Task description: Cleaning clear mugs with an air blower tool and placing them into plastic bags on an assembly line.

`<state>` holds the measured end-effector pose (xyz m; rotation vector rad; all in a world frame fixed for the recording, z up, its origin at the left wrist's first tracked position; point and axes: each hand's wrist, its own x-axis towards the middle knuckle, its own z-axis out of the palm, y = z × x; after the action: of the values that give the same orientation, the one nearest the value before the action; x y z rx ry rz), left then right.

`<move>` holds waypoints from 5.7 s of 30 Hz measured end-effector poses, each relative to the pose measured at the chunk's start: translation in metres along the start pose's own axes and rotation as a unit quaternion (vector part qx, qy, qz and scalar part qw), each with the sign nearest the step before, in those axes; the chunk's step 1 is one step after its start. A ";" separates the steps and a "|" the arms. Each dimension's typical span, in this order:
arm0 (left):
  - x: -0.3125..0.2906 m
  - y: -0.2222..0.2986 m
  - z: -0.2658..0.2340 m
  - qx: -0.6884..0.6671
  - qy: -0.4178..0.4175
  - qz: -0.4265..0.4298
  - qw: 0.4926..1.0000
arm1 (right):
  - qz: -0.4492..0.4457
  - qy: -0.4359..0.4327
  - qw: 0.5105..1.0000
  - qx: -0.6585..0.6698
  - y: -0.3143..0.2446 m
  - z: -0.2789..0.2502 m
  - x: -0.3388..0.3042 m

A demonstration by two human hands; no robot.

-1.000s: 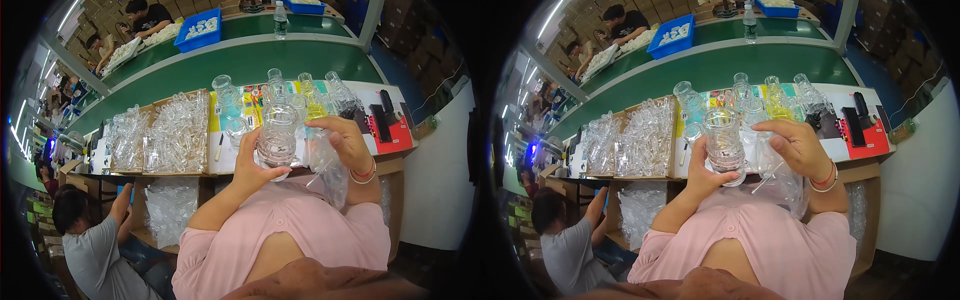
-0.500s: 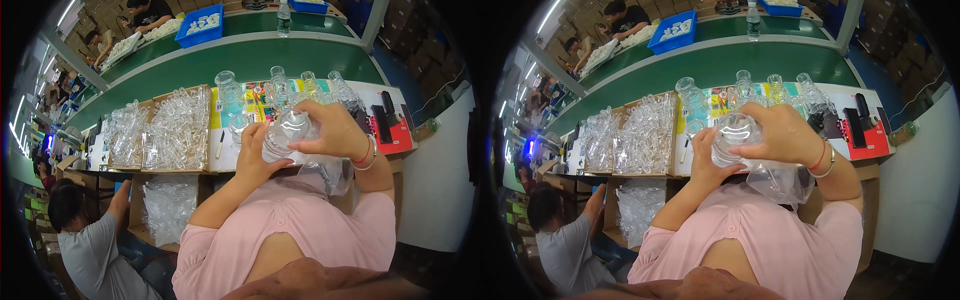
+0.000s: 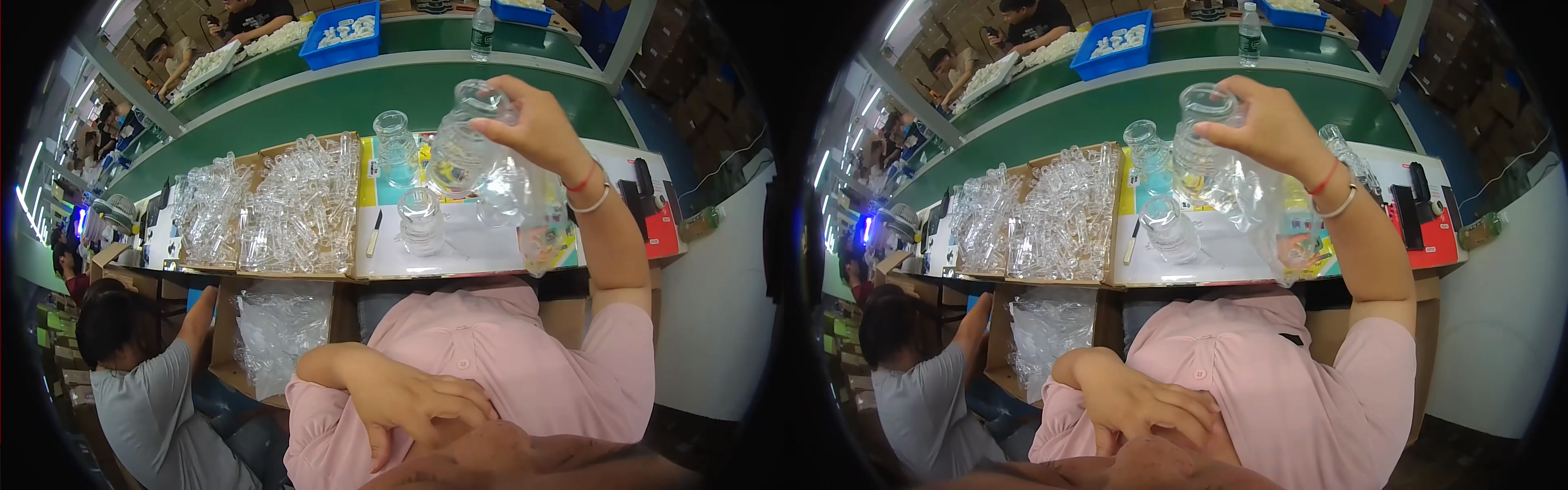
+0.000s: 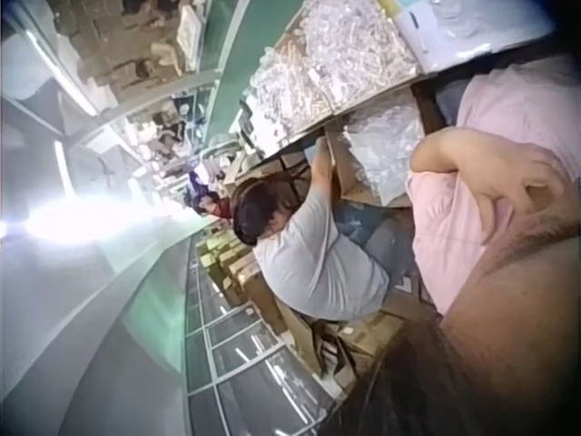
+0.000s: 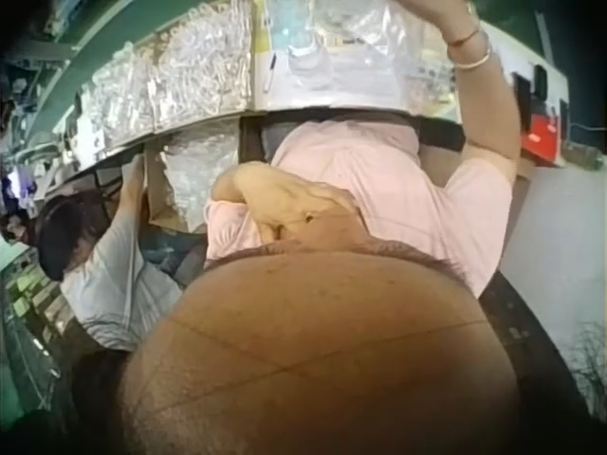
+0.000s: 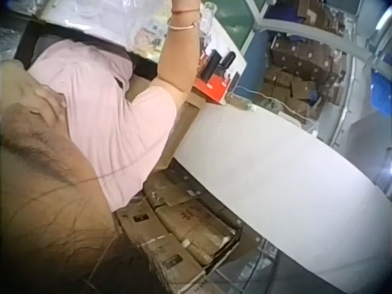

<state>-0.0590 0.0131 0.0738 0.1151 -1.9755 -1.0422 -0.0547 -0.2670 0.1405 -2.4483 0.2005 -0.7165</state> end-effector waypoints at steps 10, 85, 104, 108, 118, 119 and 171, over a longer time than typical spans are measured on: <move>-0.016 0.004 0.002 -0.049 0.004 0.059 0.997 | 0.000 -0.274 0.953 -0.132 0.017 0.058 0.019; -0.469 0.221 -0.060 0.460 0.530 -0.712 -0.004 | 0.042 -0.188 0.981 -0.033 -0.010 0.038 -0.182; -0.394 0.048 0.052 0.626 -0.224 -0.685 0.296 | 0.058 0.167 0.984 -0.017 0.042 0.006 -0.185; -0.395 -0.005 0.121 0.665 -0.475 -0.542 0.196 | 0.050 0.406 0.912 0.028 0.081 0.003 -0.201; -0.097 0.000 -0.025 -0.101 -0.711 0.164 -0.677 | 0.260 0.323 0.905 -0.092 0.197 0.035 -0.210; -0.083 -0.017 -0.031 -0.043 -0.696 0.180 -0.694 | 0.308 0.289 0.900 -0.107 0.207 0.035 -0.216; -0.017 -0.085 -0.031 -0.123 -0.628 0.137 -0.756 | 0.027 0.252 0.842 0.476 -0.005 0.021 -0.138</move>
<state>-0.0503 -0.0538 0.0108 1.0009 -0.8074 -0.5439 -0.1601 -0.2121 0.0668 -1.2767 0.0742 -1.0933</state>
